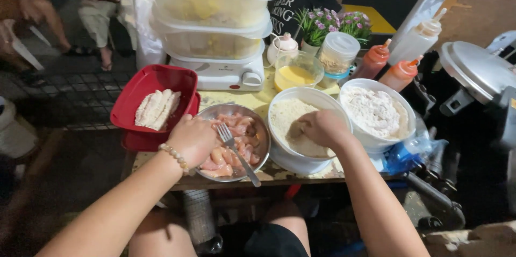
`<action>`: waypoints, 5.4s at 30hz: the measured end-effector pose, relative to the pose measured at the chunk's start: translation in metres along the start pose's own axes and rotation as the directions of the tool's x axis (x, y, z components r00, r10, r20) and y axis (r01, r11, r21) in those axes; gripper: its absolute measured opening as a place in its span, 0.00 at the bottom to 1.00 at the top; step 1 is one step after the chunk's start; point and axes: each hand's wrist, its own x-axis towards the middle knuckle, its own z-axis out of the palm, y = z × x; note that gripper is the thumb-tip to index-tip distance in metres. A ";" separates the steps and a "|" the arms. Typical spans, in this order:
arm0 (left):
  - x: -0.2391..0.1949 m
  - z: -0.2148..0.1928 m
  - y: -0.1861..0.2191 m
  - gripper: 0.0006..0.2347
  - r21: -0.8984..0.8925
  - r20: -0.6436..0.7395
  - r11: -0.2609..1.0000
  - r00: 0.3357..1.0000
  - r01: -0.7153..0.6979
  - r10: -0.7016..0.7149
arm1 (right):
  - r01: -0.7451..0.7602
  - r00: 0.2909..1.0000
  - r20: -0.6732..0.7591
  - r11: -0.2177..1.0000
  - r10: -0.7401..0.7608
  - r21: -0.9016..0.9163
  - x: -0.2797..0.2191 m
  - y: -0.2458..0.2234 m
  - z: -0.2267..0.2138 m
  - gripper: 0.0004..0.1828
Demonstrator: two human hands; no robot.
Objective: Breading raw chicken strips by hand and placing them in a container for cooking.
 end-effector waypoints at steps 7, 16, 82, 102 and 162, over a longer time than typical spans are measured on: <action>0.006 -0.029 0.006 0.20 0.073 0.360 0.995 0.932 -0.070 0.039 | 0.188 0.975 0.097 0.976 -0.199 0.109 -0.009 0.003 -0.009 0.23; 0.014 -0.012 -0.002 0.10 0.105 0.268 0.989 0.960 -0.108 0.077 | 0.231 0.973 0.002 0.973 -0.231 -0.015 0.003 0.011 0.010 0.16; -0.066 0.084 0.033 0.12 -0.603 -0.697 0.786 0.571 -0.136 -0.435 | 0.222 0.923 -0.382 0.883 -0.053 0.413 -0.019 0.014 -0.021 0.15; -0.063 0.086 0.029 0.18 -0.553 -0.725 0.825 0.555 -0.115 -0.409 | -0.373 0.927 -0.097 0.911 0.361 -0.175 0.014 0.215 -0.015 0.36; -0.062 0.090 0.027 0.15 -0.579 -0.712 0.810 0.544 -0.096 -0.444 | -0.103 0.779 -0.546 0.923 0.307 0.372 0.000 0.180 -0.115 0.09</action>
